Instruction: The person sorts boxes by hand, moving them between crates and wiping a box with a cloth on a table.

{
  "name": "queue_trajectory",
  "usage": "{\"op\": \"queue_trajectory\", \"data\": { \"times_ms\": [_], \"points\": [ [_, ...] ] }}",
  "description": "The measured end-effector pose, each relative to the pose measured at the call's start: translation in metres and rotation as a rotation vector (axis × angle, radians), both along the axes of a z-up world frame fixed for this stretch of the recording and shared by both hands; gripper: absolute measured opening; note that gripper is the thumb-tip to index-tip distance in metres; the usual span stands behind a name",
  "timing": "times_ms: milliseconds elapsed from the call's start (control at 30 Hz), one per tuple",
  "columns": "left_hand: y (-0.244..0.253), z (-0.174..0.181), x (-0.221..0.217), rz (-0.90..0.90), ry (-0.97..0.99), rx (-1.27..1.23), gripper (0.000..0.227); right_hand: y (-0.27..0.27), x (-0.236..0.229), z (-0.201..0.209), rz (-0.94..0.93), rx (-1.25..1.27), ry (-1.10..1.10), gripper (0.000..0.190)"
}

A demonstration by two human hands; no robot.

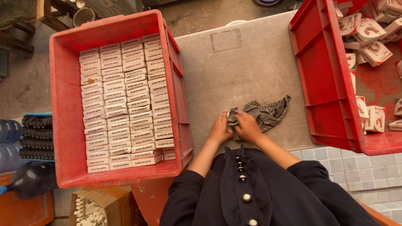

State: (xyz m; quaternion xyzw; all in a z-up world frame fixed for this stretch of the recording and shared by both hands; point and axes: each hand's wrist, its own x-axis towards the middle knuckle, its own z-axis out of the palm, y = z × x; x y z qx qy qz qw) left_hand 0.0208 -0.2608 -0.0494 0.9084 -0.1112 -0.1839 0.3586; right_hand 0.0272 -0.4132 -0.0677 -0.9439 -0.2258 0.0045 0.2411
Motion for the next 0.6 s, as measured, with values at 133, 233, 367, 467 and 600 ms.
{"op": "queue_trajectory", "data": {
  "times_ms": [133,233,367,467,600],
  "points": [
    [0.004,-0.020,0.000,0.007,-0.015,-0.037,0.116,-0.015,-0.025,-0.020,0.237,-0.131,0.029,0.062],
    [0.005,-0.034,-0.001,0.023,-0.008,-0.054,0.112,-0.033,-0.022,-0.023,0.394,-0.171,-0.211,0.058],
    [0.007,-0.032,-0.003,0.008,0.016,-0.082,0.114,-0.024,0.001,-0.016,0.330,-0.432,0.134,0.054],
    [0.010,-0.031,-0.005,0.021,0.049,-0.079,0.115,-0.011,-0.002,-0.022,0.229,-0.392,0.063,0.056],
    [0.012,-0.038,-0.006,0.060,0.093,-0.113,0.109,-0.018,-0.023,-0.033,0.573,-0.163,-0.241,0.053]
  ]
}}
